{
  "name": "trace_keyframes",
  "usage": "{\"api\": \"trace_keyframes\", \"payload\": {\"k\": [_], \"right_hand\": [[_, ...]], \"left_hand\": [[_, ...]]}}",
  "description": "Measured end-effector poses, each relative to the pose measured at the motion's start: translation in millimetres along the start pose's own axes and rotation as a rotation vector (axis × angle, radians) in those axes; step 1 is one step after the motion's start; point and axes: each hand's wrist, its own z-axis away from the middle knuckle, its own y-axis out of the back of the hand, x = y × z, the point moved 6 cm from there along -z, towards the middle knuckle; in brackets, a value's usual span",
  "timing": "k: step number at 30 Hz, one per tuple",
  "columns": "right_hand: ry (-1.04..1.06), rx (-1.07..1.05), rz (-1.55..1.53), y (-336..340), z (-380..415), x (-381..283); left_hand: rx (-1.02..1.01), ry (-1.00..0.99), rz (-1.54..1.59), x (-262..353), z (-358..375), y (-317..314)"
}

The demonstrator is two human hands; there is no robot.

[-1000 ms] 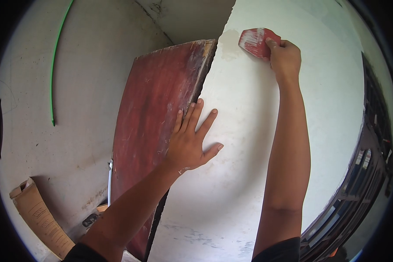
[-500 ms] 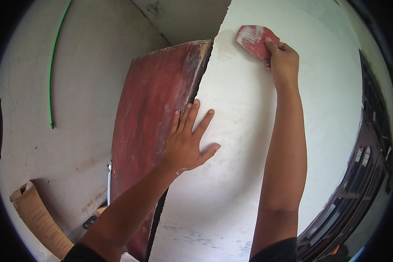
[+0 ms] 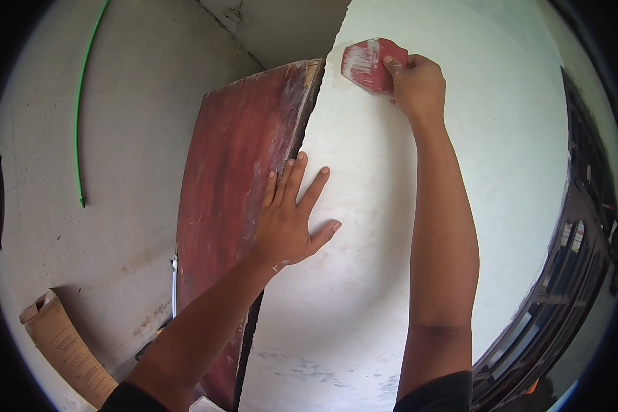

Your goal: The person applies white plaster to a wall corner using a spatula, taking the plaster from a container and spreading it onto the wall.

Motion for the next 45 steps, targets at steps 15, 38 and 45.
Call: {"api": "trace_keyframes", "payload": {"k": [15, 38, 45], "right_hand": [[-0.094, 0.113, 0.022, 28.8, 9.1, 30.1], [-0.548, -0.001, -1.06, 31.6, 316.1, 91.5], [-1.33, -0.616, -1.2, 1.9, 635.4, 131.7]], "left_hand": [[-0.017, 0.011, 0.003, 0.9, -0.8, 0.7], [-0.212, 0.094, -0.087, 13.4, 66.9, 18.4], [-0.499, 0.673, 0.031, 52.2, 396.4, 103.4]]}}
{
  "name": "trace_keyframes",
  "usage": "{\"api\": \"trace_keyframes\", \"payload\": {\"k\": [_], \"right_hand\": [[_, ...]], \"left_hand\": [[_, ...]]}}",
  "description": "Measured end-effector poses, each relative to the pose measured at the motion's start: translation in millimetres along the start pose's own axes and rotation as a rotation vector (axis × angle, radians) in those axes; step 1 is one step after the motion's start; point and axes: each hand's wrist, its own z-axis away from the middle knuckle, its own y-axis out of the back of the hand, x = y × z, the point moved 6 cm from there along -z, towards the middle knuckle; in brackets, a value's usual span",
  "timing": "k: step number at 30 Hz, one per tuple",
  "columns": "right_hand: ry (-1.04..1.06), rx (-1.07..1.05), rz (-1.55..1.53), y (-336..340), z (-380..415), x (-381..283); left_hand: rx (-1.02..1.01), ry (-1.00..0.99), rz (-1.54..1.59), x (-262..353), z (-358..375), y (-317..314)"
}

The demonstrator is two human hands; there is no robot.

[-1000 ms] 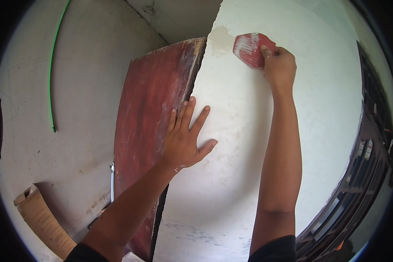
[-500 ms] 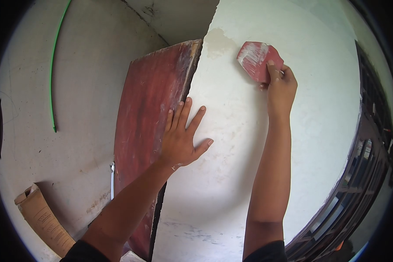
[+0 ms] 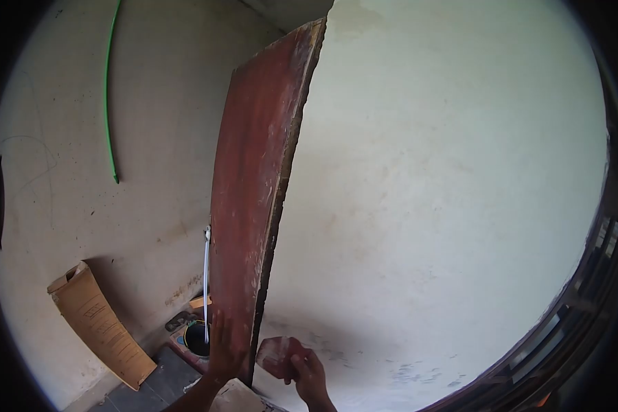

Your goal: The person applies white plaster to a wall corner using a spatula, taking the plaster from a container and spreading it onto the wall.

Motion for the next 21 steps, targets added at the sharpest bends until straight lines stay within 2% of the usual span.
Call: {"api": "trace_keyframes", "payload": {"k": [1, 3, 4, 5, 7, 9, 11, 12, 13, 14, 15, 16, 17, 19, 21], "right_hand": [[-0.149, 0.011, 0.059, 6.8, 4.2, 33.6], [-0.258, 0.038, 0.139, -4.0, 28.2, 58.7], [-0.419, 0.0, 0.227, 25.8, 29.1, 111.1], [-0.526, -0.023, 0.288, 32.9, 36.7, 133.5], [-0.564, -0.016, 0.376, 41.9, 48.0, 165.3], [-0.641, -0.059, 0.38, 45.0, 53.8, 189.8], [-0.603, -0.127, 0.499, 46.3, 51.4, 207.0], [-0.529, -0.213, 0.624, 38.9, 44.2, 209.4], [-0.623, -0.245, 0.587, 38.9, 44.3, 216.3], [-0.572, -0.269, 0.662, 37.5, 40.1, 225.4], [-0.555, -0.345, 0.841, 26.9, 34.2, 220.4], [-0.375, -0.425, 0.965, 37.0, 30.4, 239.8], [-0.306, -0.471, 1.049, 32.2, 26.2, 242.5], [-0.366, -0.511, 1.108, 30.8, 18.0, 263.6], [-0.545, -0.483, 1.063, 60.0, 17.0, 317.8]], "left_hand": [[0.022, 0.096, 0.068, -16.6, 40.6, -3.9], [0.03, 0.228, 0.136, -28.7, 97.1, -4.9], [0.032, 0.428, 0.234, -38.7, 124.1, -6.5], [0.044, 0.636, 0.328, -46.3, 151.4, -7.0], [0.178, 0.915, 0.647, -66.9, 201.9, -15.4], [0.323, 1.164, 0.726, -66.8, 224.7, -7.6], [0.471, 1.26, 0.7, -92.1, 273.4, -14.2], [0.442, 1.294, 0.622, -87.5, 271.0, -4.6], [0.502, 1.403, 0.617, -75.5, 280.1, 5.3], [0.556, 1.416, 0.598, -87.7, 307.5, 3.2], [0.55, 1.464, 0.496, -87.4, 321.6, 8.1], [0.621, 1.534, 0.51, -85.0, 333.1, 8.8], [0.691, 1.584, 0.529, -84.1, 346.6, 9.2], [0.727, 1.657, 0.475, -93.1, 393.4, 4.4], [0.724, 1.723, 0.375, -106.6, 428.6, -2.9]]}}
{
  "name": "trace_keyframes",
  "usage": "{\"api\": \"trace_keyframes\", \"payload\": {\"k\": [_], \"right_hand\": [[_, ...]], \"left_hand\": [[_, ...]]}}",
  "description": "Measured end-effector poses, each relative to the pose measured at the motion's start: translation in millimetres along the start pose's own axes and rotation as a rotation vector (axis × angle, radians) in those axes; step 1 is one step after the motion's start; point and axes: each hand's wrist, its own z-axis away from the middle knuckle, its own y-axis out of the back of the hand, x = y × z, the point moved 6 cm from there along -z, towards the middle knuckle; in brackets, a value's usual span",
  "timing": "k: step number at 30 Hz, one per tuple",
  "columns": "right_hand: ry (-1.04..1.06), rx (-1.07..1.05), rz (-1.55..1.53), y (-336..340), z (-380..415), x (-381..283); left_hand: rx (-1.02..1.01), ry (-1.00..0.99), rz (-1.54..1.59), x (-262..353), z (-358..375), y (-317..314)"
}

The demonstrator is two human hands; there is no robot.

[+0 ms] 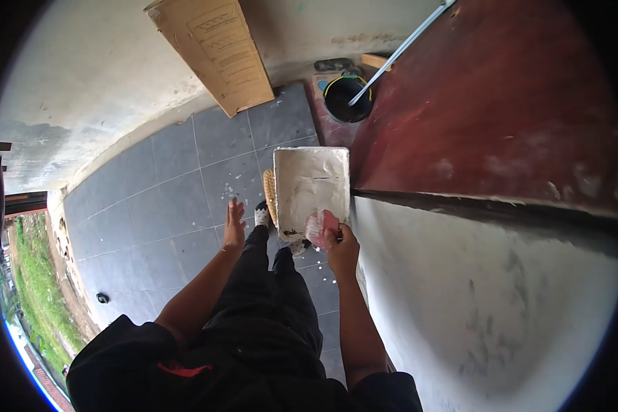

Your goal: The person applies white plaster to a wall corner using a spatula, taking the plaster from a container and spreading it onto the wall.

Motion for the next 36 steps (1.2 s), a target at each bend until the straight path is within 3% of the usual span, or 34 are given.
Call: {"api": "trace_keyframes", "payload": {"k": [4, 6, 12, 36], "right_hand": [[-0.114, -0.045, 0.005, -52.6, -52.2, 48.6], [0.012, -0.039, 0.129, -77.0, -63.2, 61.2], [0.008, -0.001, 0.105, -148.1, -91.1, 102.6], [-0.05, -0.027, 0.095, -182.9, -90.6, 96.2]], "left_hand": [[0.066, 0.11, 0.075, -70.9, -35.8, 1.9], [-0.06, 0.152, -0.031, -100.6, -46.4, -5.6], [-0.138, 0.162, -0.015, -143.0, -80.6, -30.8], [-0.275, 0.328, 0.084, -154.1, -111.0, -45.6]]}}
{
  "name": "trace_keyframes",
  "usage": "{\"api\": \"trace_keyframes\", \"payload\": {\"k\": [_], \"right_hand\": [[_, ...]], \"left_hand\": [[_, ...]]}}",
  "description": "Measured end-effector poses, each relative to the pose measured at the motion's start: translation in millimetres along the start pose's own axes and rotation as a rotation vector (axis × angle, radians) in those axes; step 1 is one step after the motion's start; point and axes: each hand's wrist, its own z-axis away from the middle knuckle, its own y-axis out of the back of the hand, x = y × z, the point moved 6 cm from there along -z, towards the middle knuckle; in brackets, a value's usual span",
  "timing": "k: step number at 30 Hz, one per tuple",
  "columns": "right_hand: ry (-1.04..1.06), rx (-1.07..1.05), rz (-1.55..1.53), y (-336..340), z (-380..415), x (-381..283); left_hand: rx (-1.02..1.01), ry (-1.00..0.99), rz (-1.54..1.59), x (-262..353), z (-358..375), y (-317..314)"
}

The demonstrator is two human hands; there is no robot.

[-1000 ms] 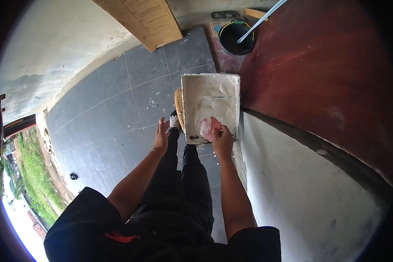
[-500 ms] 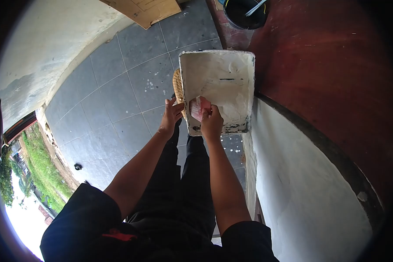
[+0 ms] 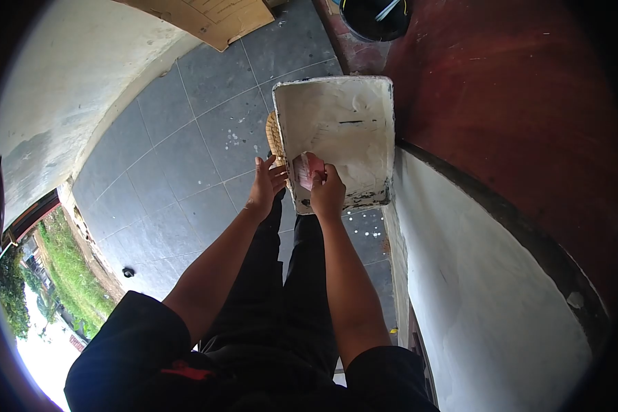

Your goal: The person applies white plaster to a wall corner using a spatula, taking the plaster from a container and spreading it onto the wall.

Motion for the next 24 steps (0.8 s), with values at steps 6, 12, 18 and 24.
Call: {"api": "trace_keyframes", "payload": {"k": [6, 12, 18, 24], "right_hand": [[0.02, -0.026, -0.022, 2.1, -0.8, -4.3], [0.022, -0.099, -0.11, 2.0, -10.5, 14.4], [-0.202, -0.307, -0.468, -4.5, -17.9, 51.5], [-0.401, -0.402, -0.862, 11.2, -1.0, 61.3]], "left_hand": [[-0.005, -0.001, 0.014, 0.1, 1.5, -2.4], [0.008, -0.004, 0.0, 0.8, 3.7, -4.7], [-0.007, -0.011, -0.025, 0.6, 1.1, -2.0], [-0.019, -0.012, -0.076, 5.8, 4.6, 4.8]]}}
